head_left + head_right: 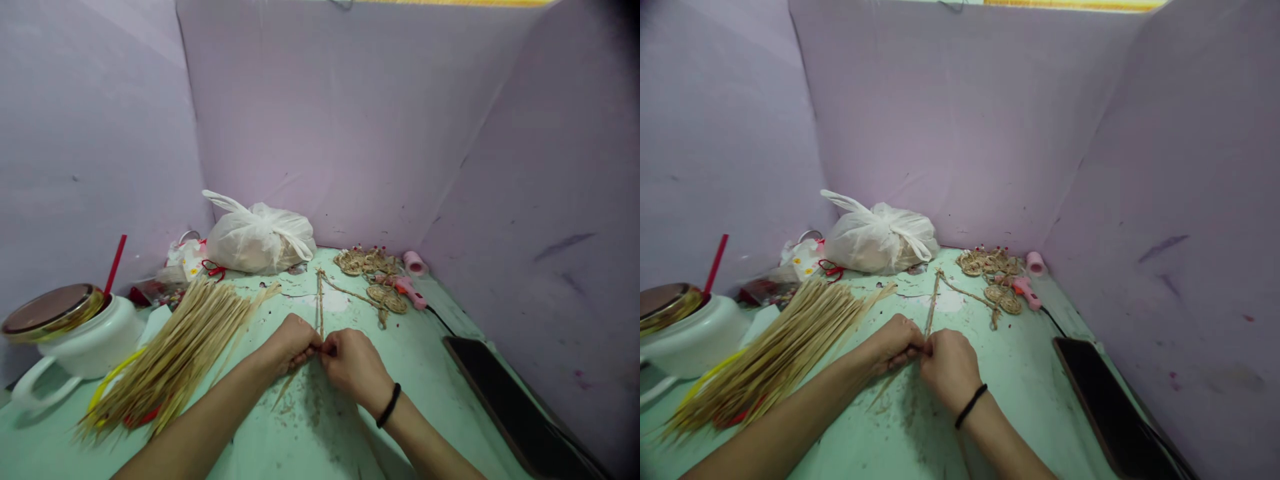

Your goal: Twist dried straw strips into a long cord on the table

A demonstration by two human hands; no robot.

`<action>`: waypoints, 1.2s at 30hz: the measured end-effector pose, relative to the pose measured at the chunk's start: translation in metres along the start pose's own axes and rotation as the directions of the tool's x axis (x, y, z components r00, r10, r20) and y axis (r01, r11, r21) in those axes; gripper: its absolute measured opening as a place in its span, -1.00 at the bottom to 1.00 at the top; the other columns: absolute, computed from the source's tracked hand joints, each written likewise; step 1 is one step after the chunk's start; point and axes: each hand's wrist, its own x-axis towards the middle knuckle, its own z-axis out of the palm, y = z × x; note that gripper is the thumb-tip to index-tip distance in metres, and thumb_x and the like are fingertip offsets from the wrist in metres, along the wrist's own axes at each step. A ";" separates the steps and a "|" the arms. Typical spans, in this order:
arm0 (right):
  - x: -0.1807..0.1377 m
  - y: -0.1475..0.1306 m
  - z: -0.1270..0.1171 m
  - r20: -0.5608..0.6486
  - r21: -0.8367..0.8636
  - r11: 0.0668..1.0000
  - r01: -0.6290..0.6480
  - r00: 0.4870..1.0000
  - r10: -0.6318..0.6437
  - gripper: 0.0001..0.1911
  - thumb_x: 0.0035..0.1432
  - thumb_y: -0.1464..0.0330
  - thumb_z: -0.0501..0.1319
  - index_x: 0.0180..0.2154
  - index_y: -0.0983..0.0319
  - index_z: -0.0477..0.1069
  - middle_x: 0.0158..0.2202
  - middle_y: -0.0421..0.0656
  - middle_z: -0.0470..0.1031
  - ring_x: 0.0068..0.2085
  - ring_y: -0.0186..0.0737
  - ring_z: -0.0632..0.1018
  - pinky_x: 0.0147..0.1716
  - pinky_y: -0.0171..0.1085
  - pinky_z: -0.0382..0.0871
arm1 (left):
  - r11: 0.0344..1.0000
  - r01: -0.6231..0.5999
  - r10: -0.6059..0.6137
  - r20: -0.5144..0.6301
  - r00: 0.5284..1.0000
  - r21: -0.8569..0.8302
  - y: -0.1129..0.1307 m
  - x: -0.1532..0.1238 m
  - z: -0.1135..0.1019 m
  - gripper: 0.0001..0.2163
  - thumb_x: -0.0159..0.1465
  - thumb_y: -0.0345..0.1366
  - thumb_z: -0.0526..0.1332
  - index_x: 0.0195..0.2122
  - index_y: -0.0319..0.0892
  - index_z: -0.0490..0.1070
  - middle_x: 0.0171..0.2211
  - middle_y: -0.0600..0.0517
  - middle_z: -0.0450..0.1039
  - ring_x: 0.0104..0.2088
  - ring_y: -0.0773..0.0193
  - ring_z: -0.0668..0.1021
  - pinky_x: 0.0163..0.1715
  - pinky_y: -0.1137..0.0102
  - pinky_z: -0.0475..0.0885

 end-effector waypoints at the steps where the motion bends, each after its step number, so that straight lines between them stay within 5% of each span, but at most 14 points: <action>1: 0.001 0.002 0.001 0.021 0.050 0.999 0.010 1.000 -0.011 -0.82 -0.15 0.44 0.10 -0.60 0.24 0.48 -0.60 -0.11 0.47 -0.57 -0.33 0.37 -0.60 -0.36 -0.02 | 1.000 -0.017 0.017 0.033 0.999 -0.010 -0.002 0.001 -0.003 -0.84 -0.17 -0.43 0.13 -0.77 -0.20 0.11 -0.85 0.17 0.06 -0.84 0.51 0.09 -0.82 0.51 -0.14; 6: 0.014 0.022 -0.001 0.075 0.391 0.919 -0.053 0.997 0.026 -0.85 -0.14 0.37 0.13 -0.60 0.28 0.43 -0.65 -0.16 0.42 -0.58 -0.35 0.37 -0.59 -0.40 0.10 | 0.995 -0.074 0.083 0.179 0.980 -0.060 -0.005 0.007 -0.016 -0.86 -0.20 -0.39 0.16 -0.74 -0.21 0.16 -0.83 0.19 0.07 -0.83 0.54 0.07 -0.82 0.53 -0.19; 9: 0.019 0.022 -0.004 0.069 0.632 0.758 -0.163 0.986 0.154 -0.91 -0.15 0.39 0.13 -0.54 0.29 0.37 -0.62 -0.19 0.41 -0.56 -0.36 0.39 -0.56 -0.40 0.19 | 0.992 -0.099 0.115 0.230 0.966 -0.082 -0.004 0.008 -0.020 -0.87 -0.21 -0.36 0.16 -0.74 -0.21 0.17 -0.83 0.19 0.07 -0.84 0.55 0.05 -0.83 0.53 -0.21; 13: 0.016 0.011 -0.001 0.354 0.783 0.495 -0.376 0.924 0.142 -0.95 -0.17 0.44 0.10 -0.56 0.29 0.31 -0.65 -0.24 0.35 -0.62 -0.42 0.34 -0.59 -0.41 0.21 | 0.989 -0.114 0.133 0.258 0.957 -0.090 -0.005 0.009 -0.021 -0.90 -0.22 -0.36 0.15 -0.73 -0.23 0.20 -0.83 0.20 0.07 -0.84 0.55 0.05 -0.82 0.53 -0.20; 19: 0.017 0.013 0.012 0.311 0.731 0.589 -0.343 0.937 0.160 -0.88 -0.25 0.47 0.09 -0.73 0.29 0.21 -0.81 -0.35 0.09 -0.74 -0.54 0.02 -0.72 -0.40 -0.22 | 0.990 -0.140 0.144 0.247 0.958 -0.037 -0.006 0.010 -0.022 -0.97 -0.22 -0.42 0.12 -0.69 -0.26 0.29 -0.82 0.18 0.12 -0.83 0.54 0.08 -0.82 0.54 -0.14; 31: 0.017 0.016 0.021 0.291 0.741 0.596 -0.310 0.948 0.132 -0.88 -0.22 0.40 0.08 -0.68 0.30 0.30 -0.85 -0.38 0.02 -0.76 -0.52 0.00 -0.72 -0.38 -0.23 | 0.899 -0.163 0.135 0.097 0.986 0.406 0.006 -0.001 -0.026 -0.93 -0.15 -0.41 0.11 -0.69 -0.26 0.36 -0.79 0.09 0.22 -0.76 0.44 0.19 -0.73 0.49 0.04; 36: 0.016 0.015 0.024 0.302 0.799 0.503 -0.328 0.944 0.136 -0.94 -0.27 0.44 0.07 -0.67 0.29 0.27 -0.84 -0.38 0.04 -0.76 -0.54 0.01 -0.72 -0.40 -0.22 | 0.781 -0.099 0.206 -0.105 0.973 0.617 0.013 -0.022 -0.010 -0.97 -0.21 -0.43 0.18 -0.69 -0.21 0.33 -0.68 0.01 0.28 -0.56 0.25 0.38 -0.59 0.46 0.14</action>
